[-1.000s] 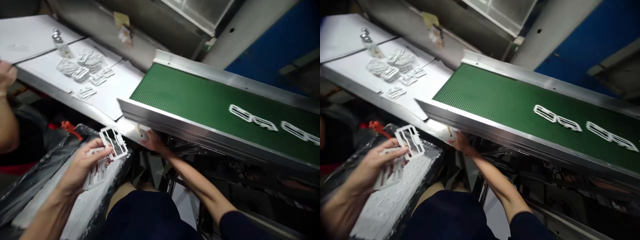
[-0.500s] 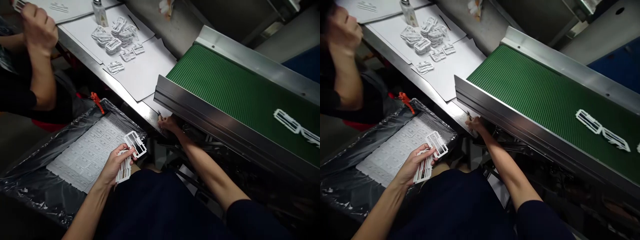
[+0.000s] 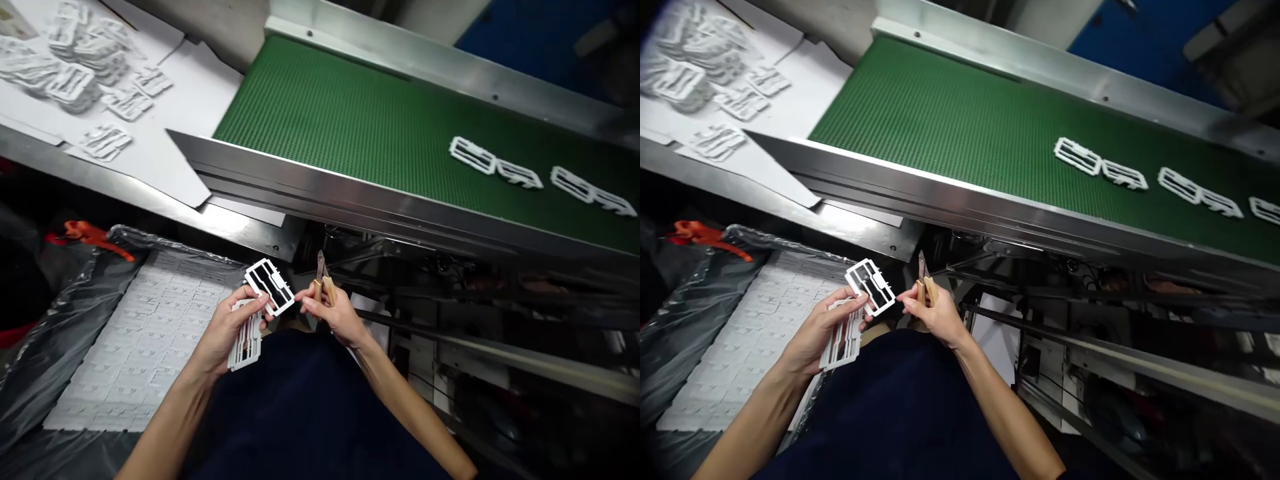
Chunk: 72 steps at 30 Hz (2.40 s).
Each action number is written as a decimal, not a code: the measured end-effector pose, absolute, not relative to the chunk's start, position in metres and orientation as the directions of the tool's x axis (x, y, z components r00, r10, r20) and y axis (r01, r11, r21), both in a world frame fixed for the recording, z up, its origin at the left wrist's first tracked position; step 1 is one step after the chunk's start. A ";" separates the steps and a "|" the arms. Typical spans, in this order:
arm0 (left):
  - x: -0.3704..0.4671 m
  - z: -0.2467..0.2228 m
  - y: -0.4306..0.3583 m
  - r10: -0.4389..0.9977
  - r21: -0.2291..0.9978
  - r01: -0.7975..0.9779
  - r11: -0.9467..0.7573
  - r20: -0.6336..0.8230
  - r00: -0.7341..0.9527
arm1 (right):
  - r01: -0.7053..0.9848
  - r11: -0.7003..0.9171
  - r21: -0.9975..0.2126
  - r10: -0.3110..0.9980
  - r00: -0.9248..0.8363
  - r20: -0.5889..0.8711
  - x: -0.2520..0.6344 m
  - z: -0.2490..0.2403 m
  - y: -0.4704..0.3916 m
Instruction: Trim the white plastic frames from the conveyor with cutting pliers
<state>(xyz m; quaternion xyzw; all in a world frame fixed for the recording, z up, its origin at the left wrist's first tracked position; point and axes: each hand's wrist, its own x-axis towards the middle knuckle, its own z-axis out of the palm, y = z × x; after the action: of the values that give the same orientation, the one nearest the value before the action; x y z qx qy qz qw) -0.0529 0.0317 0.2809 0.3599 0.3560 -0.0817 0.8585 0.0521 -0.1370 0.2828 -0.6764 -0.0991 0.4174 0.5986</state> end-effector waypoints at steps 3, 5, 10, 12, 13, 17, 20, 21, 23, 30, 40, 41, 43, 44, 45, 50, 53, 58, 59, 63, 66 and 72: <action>-0.045 0.285 0.016 0.055 0.550 0.432 0.714 -0.659 0.750 | -0.334 -0.188 -0.924 0.588 0.715 -0.378 0.047 0.293 -0.143; -0.041 0.286 0.007 0.014 0.560 0.461 0.689 -0.646 0.763 | -0.302 -0.206 -0.931 0.543 0.756 -0.365 0.044 0.296 -0.150; -0.037 0.287 -0.009 -0.044 0.609 0.515 0.603 -0.620 0.784 | -0.260 -0.231 -0.938 0.477 0.810 -0.342 0.038 0.300 -0.169; -0.033 0.289 -0.007 -0.043 0.645 0.524 0.557 -0.607 0.794 | -0.255 -0.233 -0.938 0.452 0.826 -0.337 0.036 0.301 -0.175; -0.031 0.290 -0.005 -0.031 0.670 0.522 0.528 -0.599 0.800 | -0.253 -0.234 -0.939 0.441 0.833 -0.334 0.035 0.302 -0.178; -0.013 0.294 0.013 0.082 0.791 0.493 0.364 -0.554 0.828 | -0.245 -0.232 -0.941 0.417 0.849 -0.324 0.033 0.303 -0.186; 0.003 0.296 0.023 0.098 0.826 0.504 0.253 -0.540 0.836 | -0.236 -0.250 -0.939 0.403 0.857 -0.322 0.032 0.303 -0.190; 0.007 0.296 0.026 0.078 0.827 0.515 0.226 -0.543 0.836 | -0.231 -0.255 -0.939 0.405 0.857 -0.320 0.031 0.303 -0.191; 0.014 0.297 0.030 0.021 0.829 0.527 0.186 -0.539 0.842 | -0.216 -0.258 -0.942 0.417 0.854 -0.310 0.031 0.304 -0.193; 0.024 0.304 0.040 -0.105 0.855 0.515 0.053 -0.508 0.855 | -0.151 -0.294 -0.944 0.416 0.869 -0.269 0.030 0.302 -0.198; 0.031 0.298 0.039 -0.143 0.899 0.430 -0.079 -0.437 0.888 | -0.139 -0.306 -0.942 0.456 0.847 -0.273 0.033 0.299 -0.201; 0.030 0.300 0.038 -0.143 0.900 0.428 -0.083 -0.436 0.889 | -0.146 -0.300 -0.943 0.464 0.841 -0.277 0.034 0.298 -0.201; 0.029 0.303 0.036 -0.149 0.912 0.404 -0.077 -0.411 0.899 | -0.173 -0.271 -0.947 0.484 0.826 -0.290 0.034 0.295 -0.203; 0.029 0.305 0.034 -0.148 0.924 0.378 -0.065 -0.383 0.912 | -0.194 -0.252 -0.948 0.493 0.818 -0.298 0.034 0.293 -0.204; 0.028 0.306 0.032 -0.145 0.937 0.346 -0.046 -0.349 0.926 | -0.222 -0.232 -0.947 0.500 0.808 -0.311 0.034 0.290 -0.204; 0.021 0.305 0.018 -0.254 0.943 0.305 0.136 -0.264 0.930 | -0.374 -0.166 -0.912 0.557 0.728 -0.400 0.026 0.270 -0.205; 0.010 0.303 0.009 -0.333 0.927 0.348 0.141 -0.286 0.898 | -0.386 -0.217 -0.897 0.620 0.655 -0.432 0.016 0.264 -0.210; -0.010 0.300 -0.010 -0.394 0.935 0.351 -0.047 -0.340 0.854 | -0.210 -0.387 -0.898 0.661 0.616 -0.429 0.016 0.283 -0.232; -0.012 0.299 -0.013 -0.397 0.934 0.347 -0.081 -0.349 0.848 | -0.156 -0.427 -0.891 0.663 0.616 -0.426 0.020 0.292 -0.237; -0.017 0.300 -0.019 -0.397 0.932 0.324 -0.164 -0.363 0.843 | 0.236 -0.631 -0.739 0.703 0.577 -0.415 0.040 0.333 -0.252; -0.020 0.308 -0.015 -0.365 0.920 0.303 -0.248 -0.379 0.850 | 0.446 -0.697 -0.561 0.710 0.539 -0.454 0.047 0.357 -0.252; -0.022 0.331 -0.005 -0.394 0.882 0.327 -0.341 -0.449 0.802 | 0.600 -0.665 -0.445 0.737 0.431 -0.520 0.055 0.377 -0.234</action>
<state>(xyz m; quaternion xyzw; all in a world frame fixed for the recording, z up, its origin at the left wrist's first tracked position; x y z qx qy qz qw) -0.0222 -0.0053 0.3310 0.7561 -0.0223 -0.3141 0.5737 0.0546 -0.2341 0.3769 -0.8404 -0.3979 0.3550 0.0965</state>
